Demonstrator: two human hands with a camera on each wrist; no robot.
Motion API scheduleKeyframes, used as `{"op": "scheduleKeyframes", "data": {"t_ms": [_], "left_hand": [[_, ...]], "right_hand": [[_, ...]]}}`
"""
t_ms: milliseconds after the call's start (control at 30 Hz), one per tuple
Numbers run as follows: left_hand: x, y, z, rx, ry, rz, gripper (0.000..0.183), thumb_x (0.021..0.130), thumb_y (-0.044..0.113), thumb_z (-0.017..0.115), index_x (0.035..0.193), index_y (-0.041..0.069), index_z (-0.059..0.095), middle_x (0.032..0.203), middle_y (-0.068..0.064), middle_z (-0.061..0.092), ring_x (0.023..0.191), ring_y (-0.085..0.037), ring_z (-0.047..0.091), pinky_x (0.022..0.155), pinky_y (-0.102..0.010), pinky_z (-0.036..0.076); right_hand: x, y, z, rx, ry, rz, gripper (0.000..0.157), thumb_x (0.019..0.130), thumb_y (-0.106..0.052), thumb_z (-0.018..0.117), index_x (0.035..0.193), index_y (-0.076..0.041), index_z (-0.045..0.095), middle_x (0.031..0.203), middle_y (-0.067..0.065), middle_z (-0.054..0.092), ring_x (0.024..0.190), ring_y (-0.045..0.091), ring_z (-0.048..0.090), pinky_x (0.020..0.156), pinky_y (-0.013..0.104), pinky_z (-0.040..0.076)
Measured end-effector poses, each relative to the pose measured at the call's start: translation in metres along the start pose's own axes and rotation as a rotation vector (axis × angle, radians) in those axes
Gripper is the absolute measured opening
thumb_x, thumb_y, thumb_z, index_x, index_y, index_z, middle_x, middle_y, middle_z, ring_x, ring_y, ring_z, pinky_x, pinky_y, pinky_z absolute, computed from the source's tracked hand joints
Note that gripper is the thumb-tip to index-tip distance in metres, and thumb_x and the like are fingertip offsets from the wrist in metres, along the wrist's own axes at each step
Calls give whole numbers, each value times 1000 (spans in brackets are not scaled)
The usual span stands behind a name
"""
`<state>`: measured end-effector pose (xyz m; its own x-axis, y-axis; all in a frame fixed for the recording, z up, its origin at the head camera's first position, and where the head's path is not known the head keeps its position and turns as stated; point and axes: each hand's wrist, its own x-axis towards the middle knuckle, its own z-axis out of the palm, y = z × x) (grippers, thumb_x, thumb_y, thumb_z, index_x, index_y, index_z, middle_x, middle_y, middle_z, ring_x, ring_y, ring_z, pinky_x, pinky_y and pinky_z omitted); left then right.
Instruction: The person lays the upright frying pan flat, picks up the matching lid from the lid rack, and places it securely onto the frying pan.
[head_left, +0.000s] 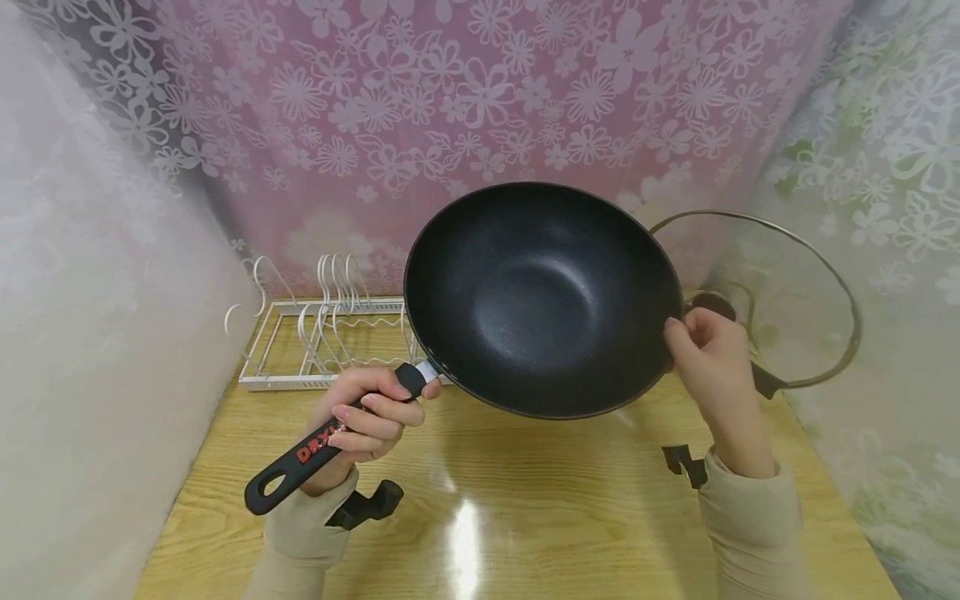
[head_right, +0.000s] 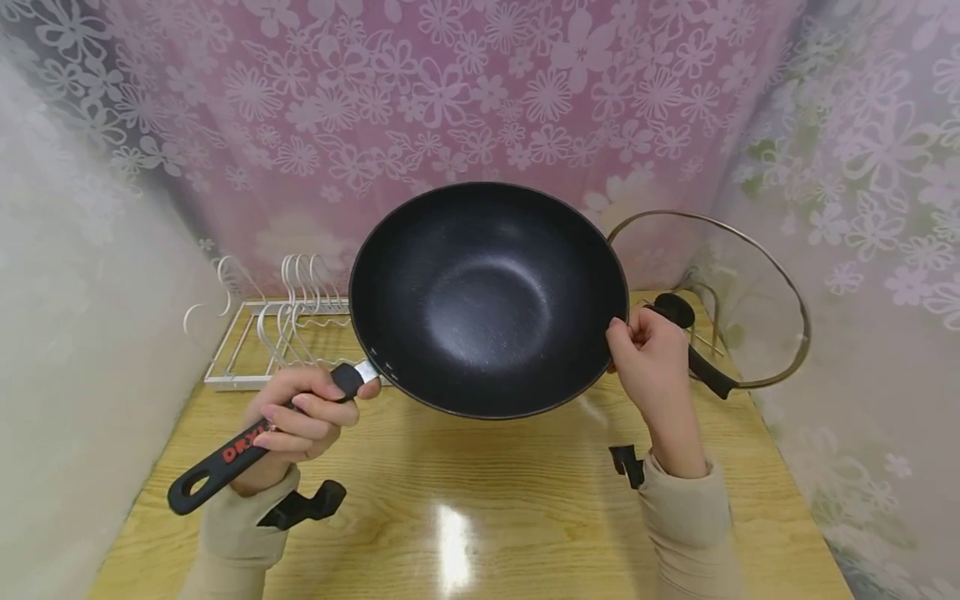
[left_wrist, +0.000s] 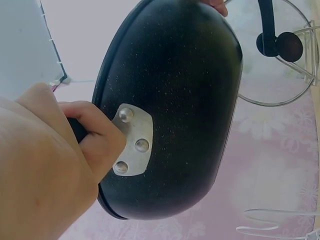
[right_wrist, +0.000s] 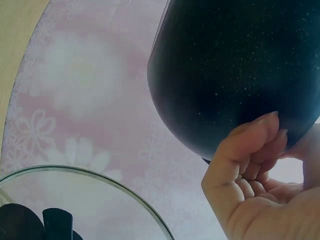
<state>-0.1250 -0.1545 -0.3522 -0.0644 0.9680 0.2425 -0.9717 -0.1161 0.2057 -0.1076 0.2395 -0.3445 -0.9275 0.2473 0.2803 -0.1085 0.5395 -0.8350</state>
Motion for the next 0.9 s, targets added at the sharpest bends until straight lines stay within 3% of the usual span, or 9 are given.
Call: {"op": "scheduleKeyframes", "data": {"t_ms": [200, 733, 900], "left_hand": [[2, 3, -4, 21, 14, -54, 26, 99, 4, 32, 125, 3, 36, 66, 6, 24, 42, -1, 32, 35, -15, 36], [3, 2, -30, 7, 2, -119, 24, 99, 6, 34, 123, 5, 38, 66, 6, 25, 41, 0, 34, 36, -15, 38], [1, 0, -41, -9, 39, -126, 23, 98, 6, 35, 121, 5, 36, 66, 7, 25, 41, 1, 33, 36, -15, 37]], "right_hand": [[-14, 5, -3, -10, 60, 41, 36, 96, -13, 57, 64, -1, 44, 45, -4, 41, 38, 9, 34, 35, 25, 28], [-54, 22, -1, -19, 165, 119, 36, 95, -7, 57, 63, 0, 43, 46, -2, 36, 36, 7, 28, 33, 24, 23], [-65, 33, 4, 0, 205, 131, 35, 93, -3, 57, 61, 1, 43, 46, -4, 34, 36, 4, 27, 33, 22, 23]]}}
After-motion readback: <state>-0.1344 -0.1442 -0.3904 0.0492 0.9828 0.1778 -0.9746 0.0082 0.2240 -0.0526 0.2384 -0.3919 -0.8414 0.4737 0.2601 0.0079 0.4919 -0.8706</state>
